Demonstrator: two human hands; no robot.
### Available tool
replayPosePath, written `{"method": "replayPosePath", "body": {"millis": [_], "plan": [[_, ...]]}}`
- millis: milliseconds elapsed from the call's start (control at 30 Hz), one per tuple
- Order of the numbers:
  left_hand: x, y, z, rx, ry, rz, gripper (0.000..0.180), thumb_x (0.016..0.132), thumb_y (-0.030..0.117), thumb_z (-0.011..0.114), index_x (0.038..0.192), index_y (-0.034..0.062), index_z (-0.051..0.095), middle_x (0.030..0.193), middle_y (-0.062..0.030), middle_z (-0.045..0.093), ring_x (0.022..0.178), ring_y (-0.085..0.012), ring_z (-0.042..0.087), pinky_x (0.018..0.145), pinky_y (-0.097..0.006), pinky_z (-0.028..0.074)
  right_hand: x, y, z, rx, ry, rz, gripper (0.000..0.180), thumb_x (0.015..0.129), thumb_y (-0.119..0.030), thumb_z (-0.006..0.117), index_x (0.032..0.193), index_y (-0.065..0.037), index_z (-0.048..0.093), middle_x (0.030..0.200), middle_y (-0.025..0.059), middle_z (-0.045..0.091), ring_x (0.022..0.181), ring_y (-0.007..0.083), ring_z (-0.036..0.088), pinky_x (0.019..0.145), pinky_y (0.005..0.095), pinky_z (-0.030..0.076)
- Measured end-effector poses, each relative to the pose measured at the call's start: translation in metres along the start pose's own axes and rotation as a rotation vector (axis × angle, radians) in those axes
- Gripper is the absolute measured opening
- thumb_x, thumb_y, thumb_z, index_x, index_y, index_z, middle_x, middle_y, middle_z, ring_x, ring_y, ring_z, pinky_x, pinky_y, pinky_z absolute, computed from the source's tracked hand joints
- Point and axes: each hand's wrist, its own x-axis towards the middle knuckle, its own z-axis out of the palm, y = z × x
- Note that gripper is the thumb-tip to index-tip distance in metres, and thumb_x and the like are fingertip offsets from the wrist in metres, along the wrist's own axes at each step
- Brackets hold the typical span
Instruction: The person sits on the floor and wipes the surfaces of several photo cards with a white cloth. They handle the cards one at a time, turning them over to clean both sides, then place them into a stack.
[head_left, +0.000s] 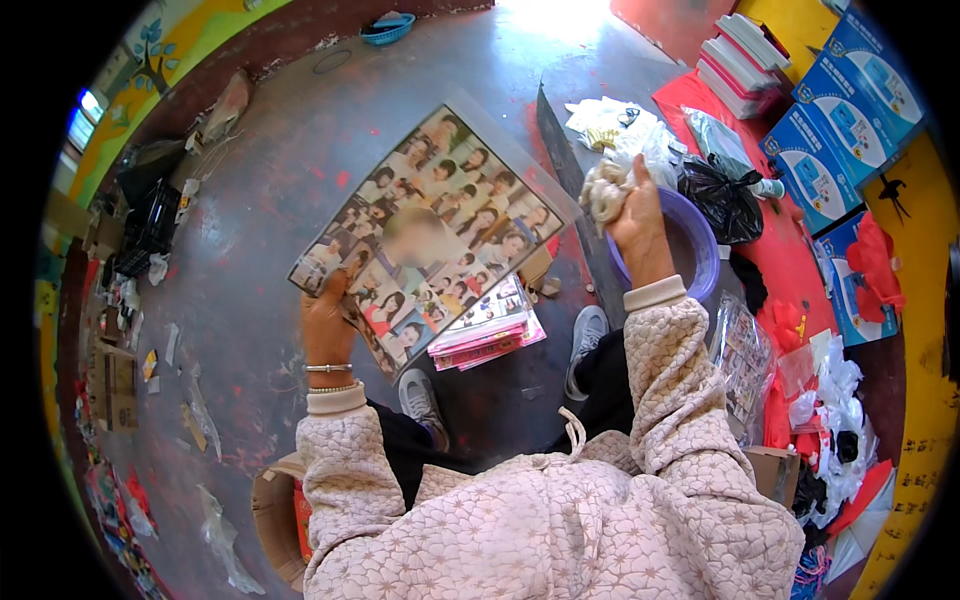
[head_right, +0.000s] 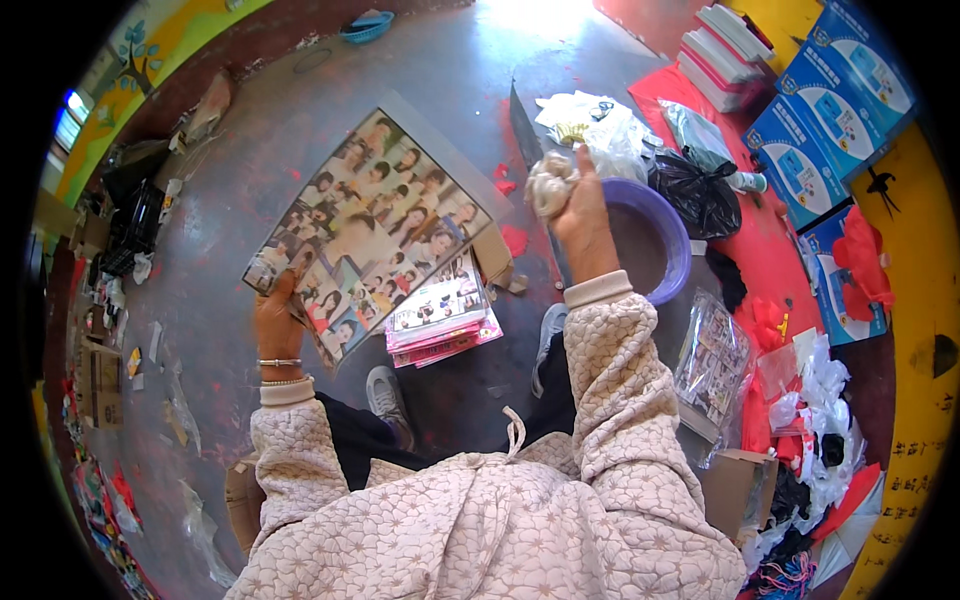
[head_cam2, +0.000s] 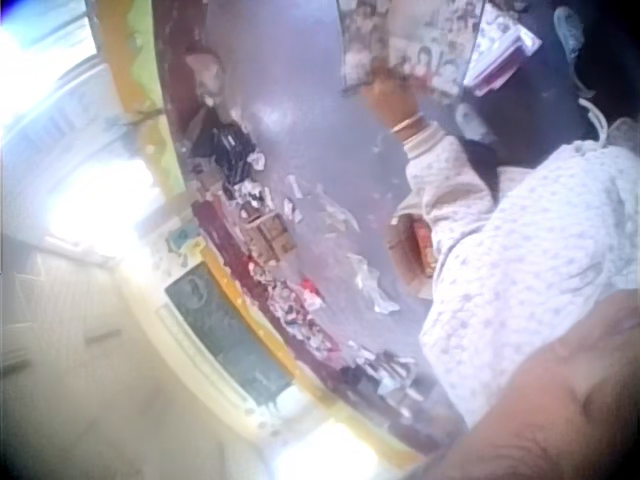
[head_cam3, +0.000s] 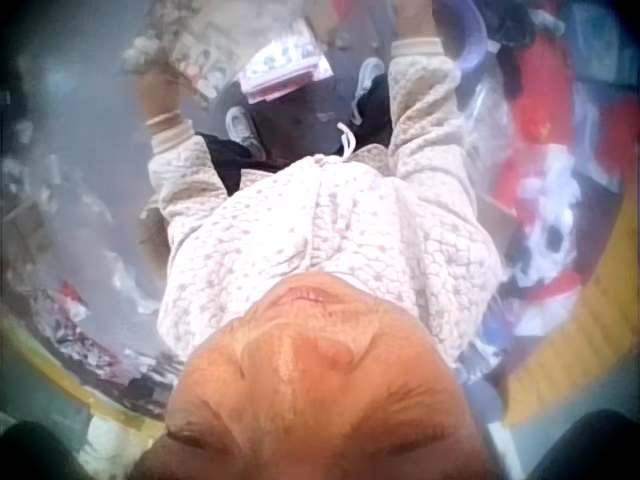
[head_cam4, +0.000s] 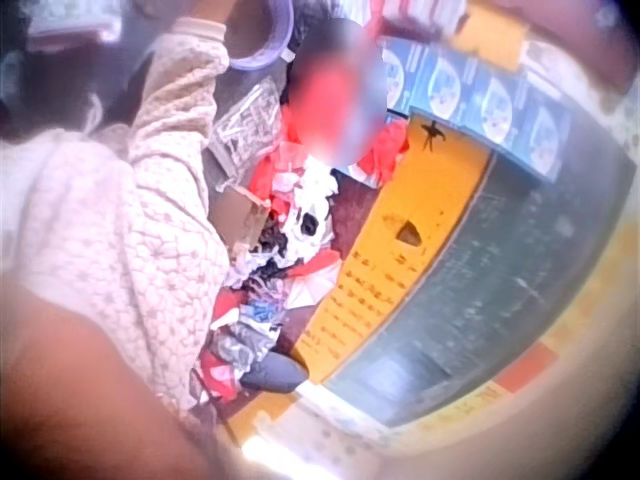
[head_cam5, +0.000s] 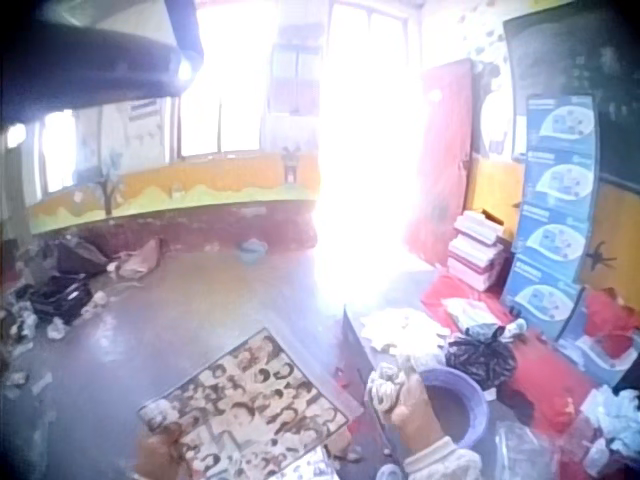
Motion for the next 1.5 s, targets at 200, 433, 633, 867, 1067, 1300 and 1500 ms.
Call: {"method": "replayPosePath", "body": {"millis": [200, 433, 633, 867, 1067, 1300, 1500], "plan": [[-0.008, 0.004, 0.007, 0.105, -0.124, -0.199, 0.023, 0.083, 0.001, 0.049, 0.105, -0.0022, 0.053, 0.101, -0.0100, 0.059, 0.090, -0.0199, 0.059, 0.076, -0.031, 0.049, -0.014, 0.042, 0.050, -0.265, -0.248, 0.194, 0.039, 0.076, -0.035, 0.063, 0.094, -0.001, 0.056, 0.086, 0.0086, 0.059, 0.082, 0.0182, 0.057, 0.070, 0.0295, 0.047], [-0.006, 0.005, 0.017, 0.188, -0.156, -0.185, 0.029, 0.083, 0.002, 0.049, 0.111, -0.0014, 0.047, 0.105, -0.0117, 0.057, 0.096, -0.0264, 0.058, 0.075, -0.034, 0.051, -0.011, 0.043, 0.038, -1.020, -0.338, 0.134, 0.036, 0.068, -0.010, 0.066, 0.100, 0.001, 0.055, 0.084, 0.0085, 0.062, 0.073, 0.0165, 0.058, 0.070, 0.0272, 0.046], [-0.003, -0.001, -0.011, 0.073, -0.047, -0.144, 0.027, 0.085, 0.004, 0.049, 0.111, -0.0023, 0.049, 0.107, -0.0123, 0.057, 0.096, -0.0236, 0.057, 0.074, -0.031, 0.050, 0.014, 0.014, 0.012, -0.258, 0.049, 0.139, 0.011, 0.082, -0.014, 0.051, 0.081, -0.004, 0.055, 0.064, 0.0051, 0.053, 0.045, 0.0134, 0.047, 0.033, 0.0194, 0.038], [0.008, -0.004, -0.022, -0.084, 0.097, -0.154, 0.025, 0.084, -0.002, 0.049, 0.108, -0.0043, 0.048, 0.105, -0.0145, 0.056, 0.093, -0.0253, 0.058, 0.082, -0.036, 0.049, -0.002, 0.033, 0.024, -0.070, -0.061, 0.171, 0.043, 0.085, -0.048, 0.044, 0.085, -0.005, 0.048, 0.078, 0.0086, 0.052, 0.068, 0.0168, 0.052, 0.055, 0.0241, 0.047], [0.002, -0.004, -0.007, 0.016, -0.052, -0.198, 0.022, 0.083, -0.003, 0.048, 0.105, -0.0045, 0.050, 0.105, -0.0149, 0.057, 0.094, -0.0261, 0.058, 0.080, -0.035, 0.050, -0.005, 0.043, 0.027, -0.292, -0.346, 0.266, 0.065, 0.077, -0.054, 0.051, 0.112, 0.001, 0.047, 0.100, 0.0092, 0.056, 0.091, 0.0169, 0.055, 0.080, 0.0280, 0.045], [-0.002, -0.001, 0.000, 0.038, -0.056, -0.189, 0.021, 0.084, -0.001, 0.048, 0.104, -0.0029, 0.052, 0.104, -0.0140, 0.058, 0.093, -0.0251, 0.059, 0.076, -0.034, 0.051, -0.015, 0.059, 0.034, -0.740, -0.467, 0.278, 0.037, 0.074, -0.010, 0.063, 0.106, 0.004, 0.051, 0.100, 0.0108, 0.059, 0.085, 0.0141, 0.058, 0.078, 0.0266, 0.046], [-0.004, 0.000, -0.004, 0.059, -0.097, -0.220, 0.023, 0.083, 0.001, 0.049, 0.106, -0.0037, 0.051, 0.103, -0.0151, 0.058, 0.092, -0.0241, 0.059, 0.078, -0.034, 0.051, -0.015, 0.054, 0.035, -0.576, -0.186, 0.295, 0.017, 0.074, -0.001, 0.060, 0.090, 0.002, 0.060, 0.079, 0.0122, 0.063, 0.063, 0.0175, 0.062, 0.062, 0.0273, 0.052]]}}
